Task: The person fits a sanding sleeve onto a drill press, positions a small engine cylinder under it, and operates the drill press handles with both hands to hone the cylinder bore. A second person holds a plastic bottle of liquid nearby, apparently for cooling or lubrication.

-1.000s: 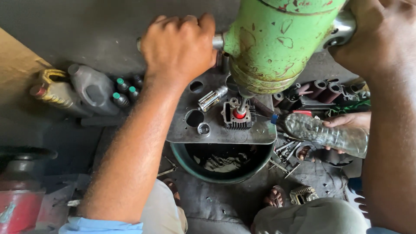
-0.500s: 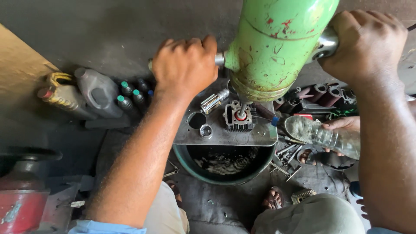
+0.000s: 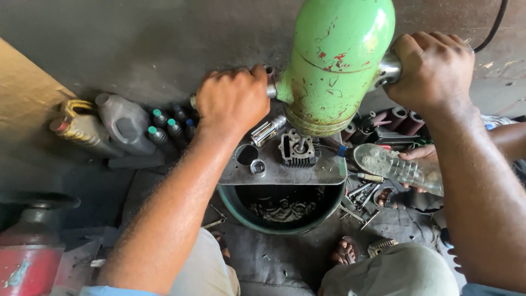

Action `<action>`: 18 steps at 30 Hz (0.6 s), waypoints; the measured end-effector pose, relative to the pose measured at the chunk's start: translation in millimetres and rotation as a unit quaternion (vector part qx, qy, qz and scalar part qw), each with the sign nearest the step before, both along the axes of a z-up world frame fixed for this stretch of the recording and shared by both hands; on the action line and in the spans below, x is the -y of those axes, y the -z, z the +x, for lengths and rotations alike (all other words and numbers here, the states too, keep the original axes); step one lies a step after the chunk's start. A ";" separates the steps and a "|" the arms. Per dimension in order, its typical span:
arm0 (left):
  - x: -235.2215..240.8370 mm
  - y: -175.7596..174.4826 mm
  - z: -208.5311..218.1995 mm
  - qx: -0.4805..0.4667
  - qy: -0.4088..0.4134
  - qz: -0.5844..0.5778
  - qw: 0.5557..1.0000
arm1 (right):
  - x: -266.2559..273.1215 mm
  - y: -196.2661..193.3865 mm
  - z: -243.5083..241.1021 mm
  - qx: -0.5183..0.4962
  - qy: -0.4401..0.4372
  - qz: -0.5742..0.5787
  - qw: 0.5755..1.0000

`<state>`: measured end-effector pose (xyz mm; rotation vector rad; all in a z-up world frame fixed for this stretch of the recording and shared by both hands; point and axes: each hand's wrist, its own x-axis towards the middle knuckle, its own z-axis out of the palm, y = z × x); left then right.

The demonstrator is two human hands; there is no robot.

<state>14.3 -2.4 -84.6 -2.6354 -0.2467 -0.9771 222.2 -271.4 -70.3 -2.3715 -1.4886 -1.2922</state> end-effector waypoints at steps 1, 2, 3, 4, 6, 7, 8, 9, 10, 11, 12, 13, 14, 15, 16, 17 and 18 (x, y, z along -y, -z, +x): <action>0.3 -2.3 1.2 -0.029 -0.012 -0.015 0.999 | 0.5 1.6 1.9 -0.006 0.008 -0.006 1.000; 1.6 -7.0 1.5 -0.029 -0.012 -0.015 0.999 | 5.6 12.8 18.9 -0.006 0.007 -0.006 1.000; 2.8 -11.5 1.7 -0.085 -0.031 -0.039 0.995 | 10.6 24.2 36.0 -0.010 0.005 -0.018 1.000; 3.6 -16.3 2.1 -0.140 -0.050 -0.063 0.987 | 15.0 35.4 53.2 -0.013 0.003 -0.030 0.999; 2.5 -23.2 2.0 -0.154 -0.053 -0.063 0.985 | 11.3 14.1 34.4 -0.011 0.024 -0.038 0.999; 2.1 -26.7 2.6 -0.168 -0.055 -0.064 0.982 | 9.9 3.2 25.3 -0.007 0.046 -0.047 0.998; 0.6 -30.3 2.5 -0.166 -0.055 -0.063 0.982 | 7.2 -8.8 14.5 -0.006 0.046 -0.046 0.998; -1.1 -33.8 2.5 -0.139 -0.041 -0.043 0.988 | 4.4 -20.8 3.8 0.001 0.046 -0.041 0.998; -1.8 -36.5 2.9 -0.113 -0.025 -0.024 0.993 | 2.8 -32.9 -7.0 0.008 0.046 -0.039 0.998; -3.2 -38.4 3.3 -0.111 -0.024 -0.025 0.993 | 6.7 -29.4 -0.4 0.009 0.047 -0.040 0.998; -4.9 -40.5 3.4 -0.094 -0.014 -0.009 0.995 | 10.0 -26.0 6.1 0.020 0.039 -0.036 0.998; -6.6 -42.5 3.4 -0.077 -0.003 0.007 0.997 | 13.4 -22.5 12.6 0.030 0.031 -0.032 0.999; -5.5 -44.8 2.5 -0.077 -0.003 0.007 0.997 | 16.3 -21.4 16.2 0.030 0.032 -0.032 0.999; -4.6 -47.0 1.7 -0.071 0.003 0.012 0.997 | 19.2 -20.2 19.7 0.040 0.024 -0.030 0.998; -4.3 -49.1 0.3 -0.066 0.007 0.016 0.998 | 20.9 -19.3 23.2 0.050 0.016 -0.029 0.998; -4.0 -49.7 -0.4 -0.066 0.007 0.015 0.998 | 21.7 -19.1 26.0 0.049 0.015 -0.030 0.998; -3.4 -50.3 -1.2 -0.060 0.009 0.019 0.998 | 22.4 -18.9 28.9 0.056 0.019 -0.031 0.998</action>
